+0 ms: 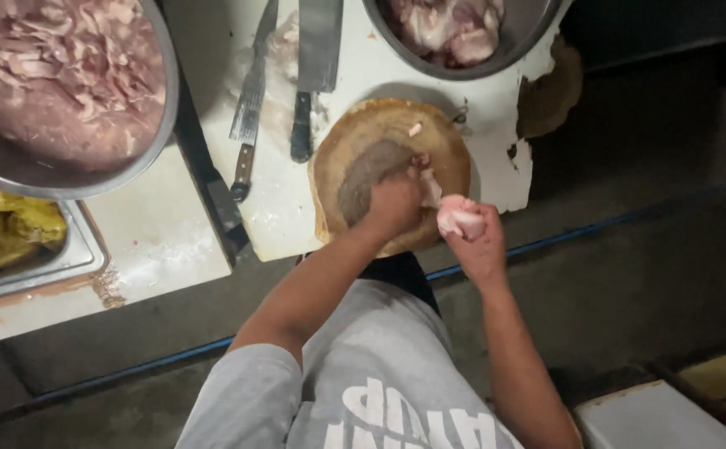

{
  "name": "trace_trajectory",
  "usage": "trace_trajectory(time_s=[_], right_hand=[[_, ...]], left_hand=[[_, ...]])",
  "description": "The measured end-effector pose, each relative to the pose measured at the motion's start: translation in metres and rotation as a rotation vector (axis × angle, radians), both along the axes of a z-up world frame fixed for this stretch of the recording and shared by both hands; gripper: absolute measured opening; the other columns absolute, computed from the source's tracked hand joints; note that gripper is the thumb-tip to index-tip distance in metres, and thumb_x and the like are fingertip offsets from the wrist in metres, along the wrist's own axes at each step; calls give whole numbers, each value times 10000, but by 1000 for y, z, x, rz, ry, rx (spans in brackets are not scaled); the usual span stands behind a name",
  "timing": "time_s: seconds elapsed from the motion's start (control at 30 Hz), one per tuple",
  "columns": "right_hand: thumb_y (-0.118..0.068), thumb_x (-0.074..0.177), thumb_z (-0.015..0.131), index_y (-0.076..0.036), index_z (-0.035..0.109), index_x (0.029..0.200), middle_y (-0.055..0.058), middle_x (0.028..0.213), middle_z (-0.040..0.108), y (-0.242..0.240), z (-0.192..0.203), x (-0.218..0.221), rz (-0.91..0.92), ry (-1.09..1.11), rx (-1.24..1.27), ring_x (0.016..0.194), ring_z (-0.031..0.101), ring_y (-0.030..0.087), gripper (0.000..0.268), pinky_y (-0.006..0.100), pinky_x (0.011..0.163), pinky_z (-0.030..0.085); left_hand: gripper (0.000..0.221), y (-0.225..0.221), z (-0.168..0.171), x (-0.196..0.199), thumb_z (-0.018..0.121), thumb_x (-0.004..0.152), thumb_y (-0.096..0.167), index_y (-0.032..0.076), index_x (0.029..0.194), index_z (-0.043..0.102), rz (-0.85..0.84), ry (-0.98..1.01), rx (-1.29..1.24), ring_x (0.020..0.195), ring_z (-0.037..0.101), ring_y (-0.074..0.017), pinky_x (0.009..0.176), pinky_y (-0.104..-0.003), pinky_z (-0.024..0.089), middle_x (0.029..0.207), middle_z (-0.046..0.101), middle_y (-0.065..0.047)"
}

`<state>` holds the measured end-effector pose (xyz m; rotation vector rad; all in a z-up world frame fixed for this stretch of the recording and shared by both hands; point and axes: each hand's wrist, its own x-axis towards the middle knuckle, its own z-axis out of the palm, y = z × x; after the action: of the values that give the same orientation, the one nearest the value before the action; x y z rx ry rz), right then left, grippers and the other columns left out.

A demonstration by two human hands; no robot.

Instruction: A person is slicing raw meat into thin strips on a wooden cutting board using a knife.

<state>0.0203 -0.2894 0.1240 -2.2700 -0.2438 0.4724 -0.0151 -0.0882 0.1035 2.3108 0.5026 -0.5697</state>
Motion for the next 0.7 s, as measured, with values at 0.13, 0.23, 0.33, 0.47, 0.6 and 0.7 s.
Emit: trace_trajectory(time_s=[0.13, 0.23, 0.33, 0.47, 0.6, 0.7], right_hand=[[-199, 636, 946, -212, 667, 1181, 60, 1229, 722, 19, 8, 6, 72, 14, -31, 1190, 680, 256, 612, 346, 1025, 486], [-294, 582, 1002, -217, 695, 1260, 73, 1245, 729, 29, -2, 22, 296, -3, 59, 1209, 676, 280, 748, 401, 1060, 480], [-163, 768, 877, -99, 525, 1505, 264, 1257, 691, 33, -21, 35, 471, -102, 83, 1134, 653, 480, 820, 554, 976, 527], [-369, 726, 845, -244, 602, 1356, 150, 1133, 720, 43, -54, 51, 282, 105, -369, 1114, 681, 394, 687, 479, 969, 548], [-415, 677, 870, -258, 738, 974, 68, 885, 743, 38, -84, 37, 161, 88, -378, 943, 734, 343, 361, 405, 781, 575], [-406, 645, 883, -242, 653, 831, 53, 775, 638, 23, -110, 45, 161, 81, -258, 822, 705, 296, 338, 363, 731, 537]], left_hand=[[392, 46, 9, -21, 740, 840, 443, 143, 1087, 687, 160, 93, -26, 898, 754, -281, 692, -465, 587, 892, 723, -51], [481, 120, -6, -34, 782, 813, 432, 19, 1057, 742, 101, -185, 162, 902, 740, -399, 824, -555, 557, 895, 762, -179], [256, 181, -160, -60, 668, 927, 90, -134, 1044, 709, 113, -207, 513, 902, 717, -433, 886, -525, 531, 912, 719, -276], [408, 215, -158, -32, 654, 961, 397, 83, 1204, 563, 427, 127, 290, 950, 714, -354, 791, -470, 589, 999, 604, -111], [736, 204, -157, -21, 688, 907, 530, 12, 1359, 426, 387, 267, 302, 1041, 696, -408, 860, -558, 572, 1099, 604, -145], [624, 205, -128, -24, 694, 866, 449, -16, 1260, 560, 446, 259, 252, 1021, 706, -409, 831, -535, 573, 1065, 641, -164]])
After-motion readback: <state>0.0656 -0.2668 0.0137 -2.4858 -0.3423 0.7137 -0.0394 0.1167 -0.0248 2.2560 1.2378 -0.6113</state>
